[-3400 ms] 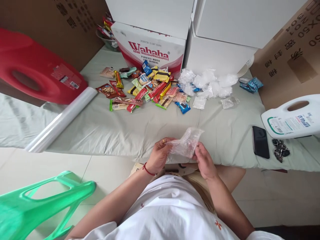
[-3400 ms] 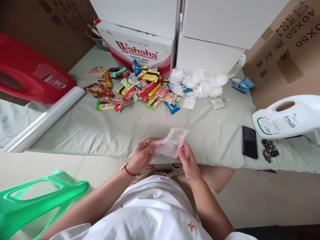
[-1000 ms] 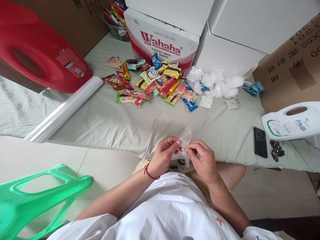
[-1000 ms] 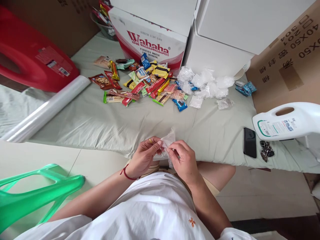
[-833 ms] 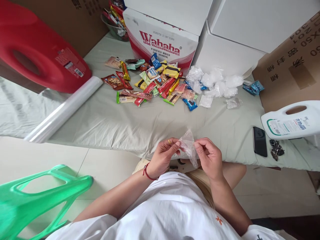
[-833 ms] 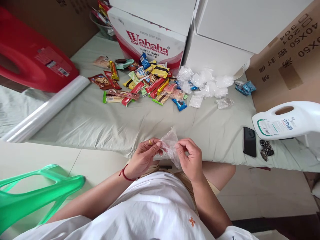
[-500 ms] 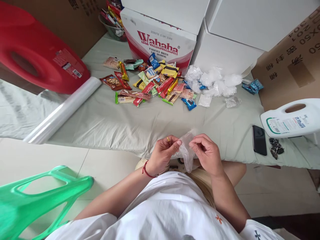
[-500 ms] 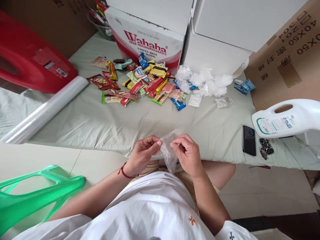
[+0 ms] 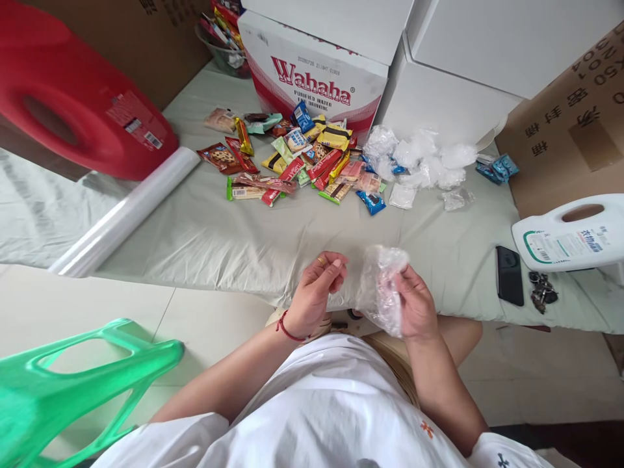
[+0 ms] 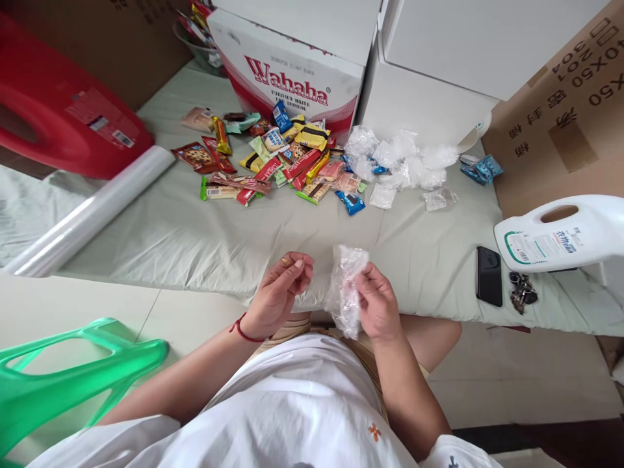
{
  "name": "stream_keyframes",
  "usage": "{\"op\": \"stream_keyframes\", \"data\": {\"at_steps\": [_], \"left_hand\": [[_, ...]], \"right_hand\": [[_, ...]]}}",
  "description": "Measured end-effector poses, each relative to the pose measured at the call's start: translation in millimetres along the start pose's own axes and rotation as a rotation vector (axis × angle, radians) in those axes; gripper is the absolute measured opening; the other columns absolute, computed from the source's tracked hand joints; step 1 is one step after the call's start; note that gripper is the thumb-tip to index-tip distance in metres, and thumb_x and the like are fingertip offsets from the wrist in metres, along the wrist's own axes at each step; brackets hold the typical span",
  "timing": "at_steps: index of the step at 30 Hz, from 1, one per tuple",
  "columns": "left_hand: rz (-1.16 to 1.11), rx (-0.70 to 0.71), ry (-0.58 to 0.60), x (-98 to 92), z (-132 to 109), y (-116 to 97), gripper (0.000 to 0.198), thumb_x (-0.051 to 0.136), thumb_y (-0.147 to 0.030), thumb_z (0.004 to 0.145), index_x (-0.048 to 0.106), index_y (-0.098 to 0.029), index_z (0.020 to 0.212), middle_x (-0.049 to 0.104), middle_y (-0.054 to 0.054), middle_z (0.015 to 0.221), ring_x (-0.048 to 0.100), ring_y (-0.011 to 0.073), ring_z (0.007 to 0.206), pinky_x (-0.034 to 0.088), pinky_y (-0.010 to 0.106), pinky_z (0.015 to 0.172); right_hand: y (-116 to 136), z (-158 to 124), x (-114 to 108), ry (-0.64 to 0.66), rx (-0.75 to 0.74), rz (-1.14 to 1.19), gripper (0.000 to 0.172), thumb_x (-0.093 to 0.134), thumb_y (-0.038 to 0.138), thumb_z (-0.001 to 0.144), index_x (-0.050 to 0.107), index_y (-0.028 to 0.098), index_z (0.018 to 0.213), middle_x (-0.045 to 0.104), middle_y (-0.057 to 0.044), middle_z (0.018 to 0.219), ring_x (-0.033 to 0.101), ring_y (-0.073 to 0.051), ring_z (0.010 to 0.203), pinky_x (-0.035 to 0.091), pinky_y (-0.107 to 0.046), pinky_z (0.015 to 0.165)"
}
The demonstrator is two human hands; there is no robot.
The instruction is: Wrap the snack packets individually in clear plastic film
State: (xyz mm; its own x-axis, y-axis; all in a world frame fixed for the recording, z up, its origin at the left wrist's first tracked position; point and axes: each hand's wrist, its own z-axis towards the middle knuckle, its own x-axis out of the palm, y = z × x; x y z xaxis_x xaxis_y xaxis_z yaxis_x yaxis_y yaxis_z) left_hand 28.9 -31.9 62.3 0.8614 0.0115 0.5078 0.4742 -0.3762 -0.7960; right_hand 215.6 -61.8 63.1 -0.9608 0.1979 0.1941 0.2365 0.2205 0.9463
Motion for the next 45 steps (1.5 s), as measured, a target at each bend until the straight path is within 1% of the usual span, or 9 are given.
{"op": "stream_keyframes", "data": {"at_steps": [3, 9, 14, 24, 28, 31, 34, 36, 45], "left_hand": [[-0.016, -0.085, -0.018, -6.9, 3.0, 9.1, 0.044, 0.081, -0.055, 0.080, 0.067, -0.021, 0.103, 0.064, 0.003, 0.103, 0.058, 0.0125, 0.085, 0.047, 0.021, 0.066], [-0.191, -0.407, 0.324, -9.4, -5.1, 25.1, 0.064, 0.057, -0.079, 0.086, 0.071, -0.018, 0.104, 0.067, 0.013, 0.104, 0.062, 0.0193, 0.086, 0.050, 0.024, 0.059], [-0.039, -0.309, 0.378, -8.0, -16.5, 22.5, 0.065, 0.074, -0.076, 0.074, 0.072, -0.019, 0.107, 0.065, 0.013, 0.113, 0.061, 0.0208, 0.093, 0.049, 0.021, 0.054], [-0.061, -0.224, 0.114, 3.5, -8.4, 16.8, 0.043, 0.086, -0.054, 0.073, 0.069, -0.014, 0.077, 0.067, 0.004, 0.075, 0.046, 0.0068, 0.057, 0.026, 0.021, 0.047], [-0.030, -0.185, 0.111, 0.3, -7.4, 20.1, 0.045, 0.083, -0.056, 0.076, 0.074, -0.013, 0.084, 0.071, 0.007, 0.078, 0.047, 0.0075, 0.057, 0.027, 0.023, 0.050], [0.017, -0.149, 0.144, 0.3, -7.7, 24.3, 0.046, 0.080, -0.058, 0.079, 0.076, -0.013, 0.087, 0.070, 0.006, 0.077, 0.046, 0.0077, 0.058, 0.029, 0.024, 0.053], [0.091, -0.092, 0.170, 0.6, -7.4, 24.3, 0.045, 0.077, -0.059, 0.082, 0.077, -0.014, 0.085, 0.061, 0.001, 0.066, 0.044, 0.0087, 0.059, 0.034, 0.025, 0.057], [0.127, -0.045, 0.150, -1.6, -6.3, 21.6, 0.044, 0.077, -0.059, 0.082, 0.077, -0.015, 0.083, 0.060, 0.001, 0.067, 0.047, 0.0099, 0.063, 0.038, 0.025, 0.060], [-0.252, -0.061, -0.003, -32.3, 12.6, -2.9, 0.022, 0.069, -0.027, 0.078, 0.080, -0.013, 0.091, 0.077, 0.013, 0.114, 0.072, 0.0235, 0.105, 0.058, 0.034, 0.094]], "right_hand": [[-1.4, 4.3, -8.2, -0.078, 0.082, 0.234, 0.037, 0.084, 0.056, 0.073, 0.073, 0.026, 0.092, 0.073, -0.003, 0.086, 0.068, -0.021, 0.074, 0.060, -0.036, 0.069], [-16.8, 19.9, -18.7, -0.041, 0.038, 0.271, 0.025, 0.072, 0.051, 0.087, 0.073, 0.026, 0.089, 0.076, -0.003, 0.091, 0.072, -0.021, 0.084, 0.061, -0.037, 0.073], [-24.6, 27.3, -20.9, -0.142, 0.035, 0.368, 0.023, 0.081, 0.046, 0.082, 0.070, 0.026, 0.086, 0.075, 0.001, 0.089, 0.072, -0.018, 0.089, 0.060, -0.038, 0.087], [-27.7, 25.8, -28.0, -0.286, 0.023, 0.219, 0.035, 0.087, 0.048, 0.073, 0.066, 0.023, 0.087, 0.073, -0.002, 0.094, 0.068, -0.017, 0.082, 0.056, -0.031, 0.072], [-4.7, 11.6, -31.6, -0.517, -0.386, -0.239, 0.033, 0.073, 0.048, 0.090, 0.067, 0.024, 0.112, 0.069, -0.004, 0.106, 0.060, -0.014, 0.081, 0.051, -0.028, 0.075], [14.0, -0.6, -20.6, -0.256, -0.587, -0.585, 0.028, 0.070, 0.045, 0.094, 0.069, 0.027, 0.116, 0.068, -0.006, 0.110, 0.059, -0.020, 0.093, 0.050, -0.035, 0.086], [17.0, -2.0, -5.3, 0.166, -0.500, -0.789, 0.016, 0.074, 0.041, 0.092, 0.075, 0.027, 0.099, 0.072, -0.006, 0.097, 0.059, -0.023, 0.095, 0.049, -0.038, 0.086], [10.4, 2.5, -1.4, 0.189, -0.412, -0.737, 0.016, 0.071, 0.041, 0.094, 0.074, 0.025, 0.089, 0.070, -0.004, 0.086, 0.058, -0.020, 0.085, 0.049, -0.035, 0.080], [-16.4, -6.3, -35.8, -0.316, -0.136, 0.067, 0.030, 0.083, 0.044, 0.080, 0.063, 0.022, 0.083, 0.061, 0.001, 0.080, 0.051, -0.011, 0.066, 0.042, -0.023, 0.058]]}}
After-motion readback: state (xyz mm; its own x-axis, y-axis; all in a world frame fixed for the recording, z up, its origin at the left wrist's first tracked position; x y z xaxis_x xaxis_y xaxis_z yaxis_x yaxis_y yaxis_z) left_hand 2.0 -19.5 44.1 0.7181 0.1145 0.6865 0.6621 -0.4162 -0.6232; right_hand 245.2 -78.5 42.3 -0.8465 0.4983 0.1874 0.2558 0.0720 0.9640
